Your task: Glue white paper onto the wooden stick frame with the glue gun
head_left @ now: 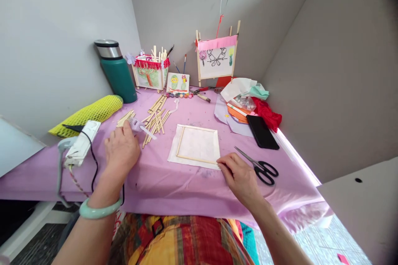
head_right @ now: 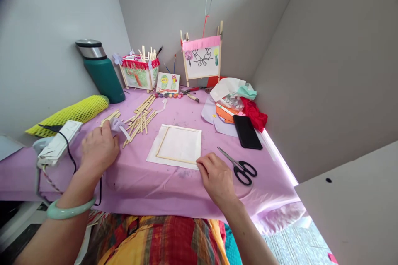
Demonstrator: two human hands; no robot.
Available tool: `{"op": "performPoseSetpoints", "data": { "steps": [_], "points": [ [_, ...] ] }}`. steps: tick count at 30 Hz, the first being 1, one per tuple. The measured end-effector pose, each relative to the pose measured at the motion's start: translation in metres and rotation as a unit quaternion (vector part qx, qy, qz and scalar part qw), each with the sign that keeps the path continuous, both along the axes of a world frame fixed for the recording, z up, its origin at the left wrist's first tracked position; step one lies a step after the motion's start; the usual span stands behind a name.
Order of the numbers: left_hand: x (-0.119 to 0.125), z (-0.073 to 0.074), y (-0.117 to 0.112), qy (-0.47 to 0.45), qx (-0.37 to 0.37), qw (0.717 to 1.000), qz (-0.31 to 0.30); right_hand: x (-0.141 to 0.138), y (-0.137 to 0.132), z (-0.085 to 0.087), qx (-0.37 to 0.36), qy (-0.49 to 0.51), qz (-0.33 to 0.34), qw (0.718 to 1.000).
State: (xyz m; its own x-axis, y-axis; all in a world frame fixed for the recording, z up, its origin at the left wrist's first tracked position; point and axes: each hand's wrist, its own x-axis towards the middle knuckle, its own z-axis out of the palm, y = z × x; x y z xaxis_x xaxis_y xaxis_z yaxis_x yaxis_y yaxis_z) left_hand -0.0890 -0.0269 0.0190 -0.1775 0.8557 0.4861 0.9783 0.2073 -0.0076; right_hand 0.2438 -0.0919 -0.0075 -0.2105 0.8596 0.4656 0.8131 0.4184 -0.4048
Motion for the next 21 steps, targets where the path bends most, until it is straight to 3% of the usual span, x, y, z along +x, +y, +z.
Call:
{"op": "performPoseSetpoints", "data": {
  "steps": [9, 13, 15, 18, 21],
  "points": [
    [0.0, 0.005, 0.009, -0.014, -0.031, 0.999, 0.01, 0.0, 0.001, 0.0, -0.008, 0.01, 0.005, 1.0],
    [0.017, 0.014, -0.008, -0.038, 0.078, 0.996, -0.018, 0.0, 0.001, 0.0, -0.011, 0.014, 0.005, 1.0],
    [0.035, 0.017, -0.02, -0.075, 0.144, 0.981, -0.109, 0.0, 0.001, -0.001, -0.01, 0.014, 0.002, 1.0],
    [0.065, 0.013, -0.034, -0.11, 0.103, 0.932, -0.33, 0.0, 0.001, -0.002, -0.011, 0.014, 0.001, 1.0],
    [0.084, 0.001, -0.04, -0.109, 0.063, 0.905, -0.407, 0.0, 0.001, -0.001, -0.012, 0.019, 0.003, 1.0]
  ]
}}
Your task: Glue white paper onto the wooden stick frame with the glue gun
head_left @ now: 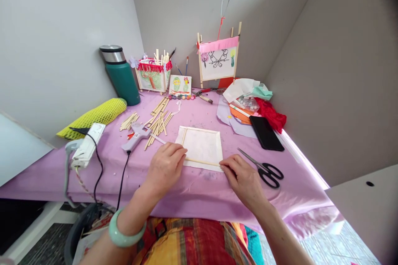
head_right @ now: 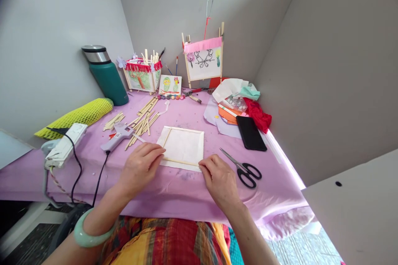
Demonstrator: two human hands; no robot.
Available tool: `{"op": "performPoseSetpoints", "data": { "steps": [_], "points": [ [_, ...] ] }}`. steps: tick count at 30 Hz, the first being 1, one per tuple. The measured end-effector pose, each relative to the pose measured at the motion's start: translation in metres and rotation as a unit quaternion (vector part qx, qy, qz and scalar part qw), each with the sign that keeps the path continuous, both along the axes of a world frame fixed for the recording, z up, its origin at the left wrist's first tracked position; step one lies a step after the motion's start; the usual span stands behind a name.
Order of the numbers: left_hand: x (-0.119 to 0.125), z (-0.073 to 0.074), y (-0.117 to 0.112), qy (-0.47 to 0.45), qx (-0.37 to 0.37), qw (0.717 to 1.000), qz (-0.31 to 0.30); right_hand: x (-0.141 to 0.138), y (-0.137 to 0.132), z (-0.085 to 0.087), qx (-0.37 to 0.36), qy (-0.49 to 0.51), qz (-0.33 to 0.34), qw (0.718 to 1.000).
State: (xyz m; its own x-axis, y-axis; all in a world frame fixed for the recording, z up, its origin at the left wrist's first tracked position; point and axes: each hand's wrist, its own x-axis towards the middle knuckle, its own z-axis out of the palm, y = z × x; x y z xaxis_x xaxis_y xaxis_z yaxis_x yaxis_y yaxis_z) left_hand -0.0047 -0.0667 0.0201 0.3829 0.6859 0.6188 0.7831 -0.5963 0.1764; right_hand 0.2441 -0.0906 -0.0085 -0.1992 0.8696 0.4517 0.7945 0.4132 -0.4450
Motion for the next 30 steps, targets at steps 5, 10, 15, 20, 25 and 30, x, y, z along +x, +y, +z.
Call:
{"op": "performPoseSetpoints", "data": {
  "steps": [5, 10, 15, 20, 25, 30],
  "points": [
    [0.005, -0.018, 0.002, 0.008, -0.002, 1.0, 0.004, -0.001, 0.0, 0.002, -0.007, 0.002, -0.006, 1.0],
    [0.004, -0.027, 0.003, -0.015, 0.008, 1.0, -0.009, -0.003, 0.0, 0.002, -0.008, -0.024, -0.013, 1.0],
    [0.002, -0.028, 0.003, -0.046, -0.013, 0.999, -0.018, 0.0, 0.0, 0.001, -0.01, 0.01, 0.0, 1.0],
    [-0.002, -0.024, 0.002, -0.063, -0.001, 0.998, -0.017, 0.008, 0.001, -0.001, -0.017, 0.116, 0.034, 0.993],
    [0.002, -0.024, -0.002, -0.041, 0.009, 0.998, -0.039, 0.005, -0.002, 0.001, -0.001, 0.086, 0.029, 0.996],
    [0.006, -0.026, -0.003, -0.03, 0.008, 0.998, -0.047, -0.002, -0.002, -0.001, 0.018, 0.012, 0.005, 1.0]
  ]
}}
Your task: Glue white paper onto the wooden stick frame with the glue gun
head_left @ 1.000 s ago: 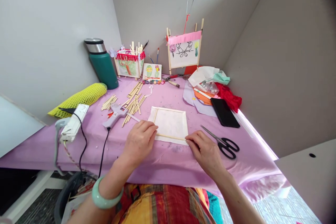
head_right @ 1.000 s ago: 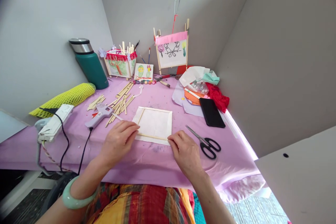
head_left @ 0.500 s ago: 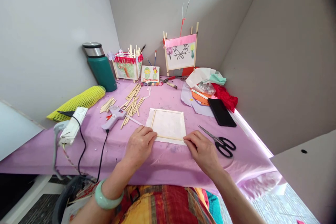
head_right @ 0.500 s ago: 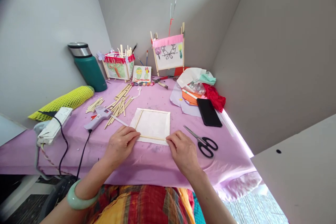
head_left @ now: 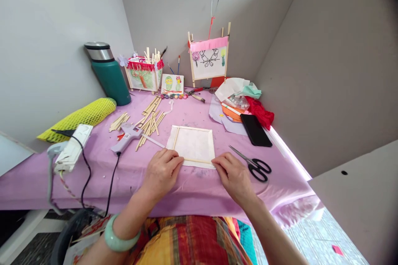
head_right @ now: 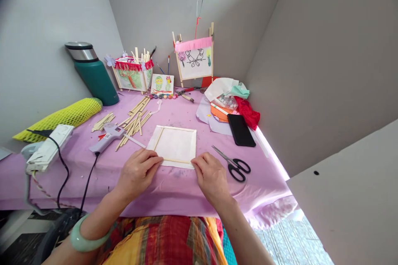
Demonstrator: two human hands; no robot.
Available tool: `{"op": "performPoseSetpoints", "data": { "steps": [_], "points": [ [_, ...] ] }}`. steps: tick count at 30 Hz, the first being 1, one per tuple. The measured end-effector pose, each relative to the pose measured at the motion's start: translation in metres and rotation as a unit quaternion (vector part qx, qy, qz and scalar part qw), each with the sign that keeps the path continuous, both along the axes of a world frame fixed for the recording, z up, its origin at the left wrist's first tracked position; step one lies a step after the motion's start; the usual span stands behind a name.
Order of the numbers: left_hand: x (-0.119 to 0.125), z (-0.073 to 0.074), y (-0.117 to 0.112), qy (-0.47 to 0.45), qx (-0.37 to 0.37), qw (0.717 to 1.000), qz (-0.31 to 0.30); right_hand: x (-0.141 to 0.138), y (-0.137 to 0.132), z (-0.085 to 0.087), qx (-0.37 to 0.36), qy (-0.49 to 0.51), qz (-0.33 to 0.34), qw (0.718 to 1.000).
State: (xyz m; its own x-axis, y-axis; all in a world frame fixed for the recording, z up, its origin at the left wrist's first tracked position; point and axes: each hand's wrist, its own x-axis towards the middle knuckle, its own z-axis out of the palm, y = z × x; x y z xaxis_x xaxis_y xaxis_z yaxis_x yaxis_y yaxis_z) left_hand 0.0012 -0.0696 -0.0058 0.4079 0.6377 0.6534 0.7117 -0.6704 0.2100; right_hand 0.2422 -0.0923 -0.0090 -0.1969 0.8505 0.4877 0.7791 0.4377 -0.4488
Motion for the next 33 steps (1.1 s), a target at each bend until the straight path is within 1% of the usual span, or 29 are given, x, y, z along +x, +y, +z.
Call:
{"op": "performPoseSetpoints", "data": {
  "steps": [2, 4, 7, 10, 13, 16, 19, 22, 28, 31, 33],
  "points": [
    [0.0, 0.0, 0.0, 0.008, -0.005, 1.0, 0.003, -0.001, 0.001, 0.0, -0.003, -0.012, -0.004, 1.0],
    [0.0, 0.001, 0.0, 0.009, -0.01, 1.0, 0.004, 0.001, 0.001, 0.001, -0.014, -0.003, 0.003, 1.0],
    [-0.001, 0.002, -0.003, -0.01, -0.018, 1.0, -0.001, 0.007, 0.0, 0.002, -0.021, 0.046, 0.025, 0.998],
    [-0.008, 0.002, -0.005, -0.026, -0.016, 0.999, 0.007, 0.012, -0.005, 0.001, -0.003, 0.081, 0.045, 0.996],
    [-0.02, 0.004, -0.007, -0.037, -0.005, 0.999, 0.038, 0.013, -0.008, -0.002, 0.018, 0.057, 0.06, 0.996],
    [-0.032, 0.008, -0.008, -0.04, 0.002, 0.997, 0.068, 0.011, -0.008, -0.005, 0.041, 0.023, 0.059, 0.997],
    [-0.039, 0.01, -0.009, -0.017, -0.006, 0.998, 0.06, 0.009, -0.006, -0.007, 0.055, 0.008, 0.057, 0.997],
    [-0.038, 0.009, -0.009, 0.019, -0.021, 0.999, 0.04, 0.01, -0.005, -0.007, 0.051, 0.006, 0.058, 0.997],
    [-0.028, 0.007, -0.006, 0.052, -0.03, 0.996, 0.063, 0.011, -0.005, -0.005, 0.029, 0.013, 0.055, 0.998],
    [-0.029, 0.011, -0.004, 0.034, -0.027, 0.997, 0.067, 0.011, -0.006, -0.004, 0.019, 0.027, 0.055, 0.998],
    [-0.034, 0.017, 0.0, 0.013, -0.014, 0.995, 0.095, 0.012, -0.006, -0.003, 0.005, 0.05, 0.051, 0.997]
  ]
}}
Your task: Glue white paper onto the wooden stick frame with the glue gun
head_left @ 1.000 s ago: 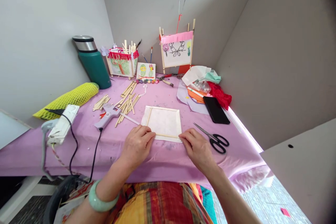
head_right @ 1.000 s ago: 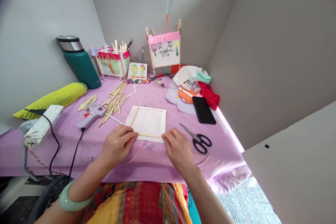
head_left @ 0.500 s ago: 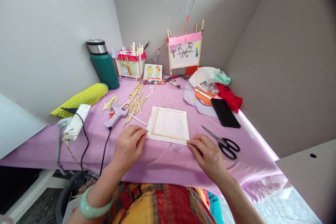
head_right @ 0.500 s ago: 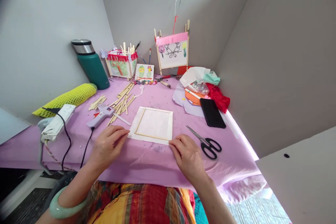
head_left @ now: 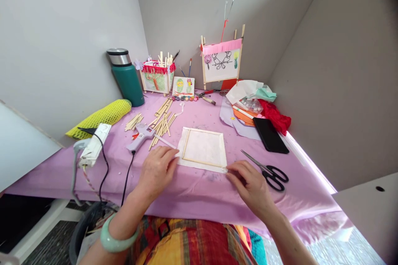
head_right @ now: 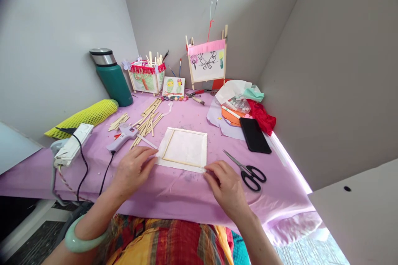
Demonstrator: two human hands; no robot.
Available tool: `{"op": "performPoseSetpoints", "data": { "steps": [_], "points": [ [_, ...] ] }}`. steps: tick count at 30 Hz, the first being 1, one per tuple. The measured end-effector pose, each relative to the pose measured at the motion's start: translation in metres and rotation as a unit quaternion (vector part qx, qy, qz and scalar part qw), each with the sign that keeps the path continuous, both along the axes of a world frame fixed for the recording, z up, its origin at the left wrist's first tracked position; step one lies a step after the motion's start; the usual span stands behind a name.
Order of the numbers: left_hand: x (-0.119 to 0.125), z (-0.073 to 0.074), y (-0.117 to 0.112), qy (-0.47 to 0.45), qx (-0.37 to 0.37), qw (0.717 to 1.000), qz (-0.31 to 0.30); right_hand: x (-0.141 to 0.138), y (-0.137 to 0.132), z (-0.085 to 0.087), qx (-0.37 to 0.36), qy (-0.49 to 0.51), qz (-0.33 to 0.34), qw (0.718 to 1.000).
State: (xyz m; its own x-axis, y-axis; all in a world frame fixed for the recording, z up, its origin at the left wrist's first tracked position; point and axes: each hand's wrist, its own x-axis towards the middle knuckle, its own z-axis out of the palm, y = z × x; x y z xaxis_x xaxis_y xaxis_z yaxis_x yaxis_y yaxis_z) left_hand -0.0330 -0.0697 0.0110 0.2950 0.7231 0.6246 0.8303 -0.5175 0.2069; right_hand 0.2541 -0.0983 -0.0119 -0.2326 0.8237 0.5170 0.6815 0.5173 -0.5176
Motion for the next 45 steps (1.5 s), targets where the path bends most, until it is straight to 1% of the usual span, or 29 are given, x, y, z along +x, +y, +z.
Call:
{"op": "performPoseSetpoints", "data": {
  "steps": [1, 2, 4, 6, 7, 8, 10, 12, 14, 16, 19, 21, 22, 23, 24, 26, 27, 29, 31, 33, 36, 39, 42, 45],
  "points": [
    [-0.004, 0.004, 0.004, -0.007, 0.013, 0.999, 0.031, 0.0, 0.0, 0.0, -0.006, 0.013, -0.003, 1.0],
    [-0.01, 0.008, 0.008, -0.008, 0.027, 0.997, 0.075, 0.001, -0.001, 0.001, -0.011, 0.024, -0.008, 1.0],
    [-0.022, 0.015, 0.019, 0.007, 0.037, 0.98, 0.193, 0.001, -0.001, 0.001, -0.014, 0.035, -0.016, 0.999],
    [-0.035, 0.019, 0.03, 0.041, 0.004, 0.951, 0.306, 0.001, -0.001, 0.0, -0.014, 0.037, -0.018, 0.999],
    [-0.04, 0.019, 0.036, 0.06, -0.027, 0.937, 0.343, 0.001, -0.001, 0.0, -0.014, 0.038, -0.018, 0.999],
    [-0.045, 0.019, 0.04, 0.077, -0.059, 0.926, 0.366, 0.0, -0.001, 0.0, -0.014, 0.038, -0.019, 0.999],
    [-0.053, 0.015, 0.047, 0.098, -0.103, 0.914, 0.381, 0.0, -0.001, -0.001, -0.016, 0.041, -0.022, 0.999],
    [-0.058, 0.012, 0.05, 0.096, -0.115, 0.913, 0.38, -0.001, -0.001, -0.001, -0.02, 0.043, -0.024, 0.999],
    [-0.062, 0.012, 0.049, 0.077, -0.108, 0.916, 0.379, -0.001, -0.001, -0.001, -0.025, 0.048, -0.027, 0.998],
    [-0.066, 0.017, 0.044, 0.033, -0.085, 0.925, 0.369, -0.001, -0.001, 0.0, -0.025, 0.05, -0.028, 0.998],
    [-0.068, 0.034, 0.032, -0.095, -0.024, 0.94, 0.328, -0.003, -0.002, 0.002, -0.009, 0.031, -0.013, 0.999],
    [-0.066, 0.048, 0.021, -0.206, -0.006, 0.941, 0.27, -0.004, -0.002, 0.003, 0.005, 0.004, -0.003, 1.0],
    [-0.063, 0.054, 0.015, -0.268, -0.015, 0.937, 0.224, -0.005, -0.002, 0.004, 0.011, -0.006, -0.002, 1.0],
    [-0.058, 0.058, 0.009, -0.331, -0.047, 0.928, 0.163, -0.005, -0.002, 0.004, 0.013, -0.009, -0.003, 1.0],
    [-0.053, 0.062, 0.003, -0.387, -0.09, 0.912, 0.102, -0.005, -0.003, 0.005, 0.012, -0.007, -0.005, 1.0],
    [-0.039, 0.065, -0.007, -0.465, -0.192, 0.864, 0.002, -0.005, -0.003, 0.006, 0.004, 0.013, -0.007, 1.0],
    [-0.031, 0.065, -0.012, -0.491, -0.238, 0.837, -0.03, -0.005, -0.002, 0.006, -0.001, 0.027, -0.008, 1.0],
    [-0.012, 0.06, -0.019, -0.518, -0.332, 0.784, -0.077, -0.004, -0.002, 0.006, -0.005, 0.06, -0.017, 0.998],
    [0.009, 0.053, -0.023, -0.51, -0.429, 0.737, -0.116, -0.004, -0.002, 0.006, 0.005, 0.1, -0.049, 0.994],
    [0.029, 0.045, -0.025, -0.49, -0.488, 0.707, -0.148, -0.005, -0.002, 0.004, 0.018, 0.136, -0.098, 0.986],
    [0.052, 0.036, -0.024, -0.476, -0.521, 0.686, -0.175, -0.007, -0.002, 0.002, 0.023, 0.164, -0.149, 0.975],
    [0.066, 0.03, -0.022, -0.477, -0.532, 0.678, -0.175, -0.008, -0.001, 0.001, 0.021, 0.167, -0.156, 0.973],
    [0.073, 0.027, -0.019, -0.476, -0.539, 0.673, -0.174, -0.006, 0.001, 0.003, 0.017, 0.164, -0.153, 0.974],
    [0.071, 0.028, -0.017, -0.492, -0.527, 0.671, -0.172, -0.006, -0.003, 0.007, 0.019, 0.163, -0.148, 0.975]
  ]
}}
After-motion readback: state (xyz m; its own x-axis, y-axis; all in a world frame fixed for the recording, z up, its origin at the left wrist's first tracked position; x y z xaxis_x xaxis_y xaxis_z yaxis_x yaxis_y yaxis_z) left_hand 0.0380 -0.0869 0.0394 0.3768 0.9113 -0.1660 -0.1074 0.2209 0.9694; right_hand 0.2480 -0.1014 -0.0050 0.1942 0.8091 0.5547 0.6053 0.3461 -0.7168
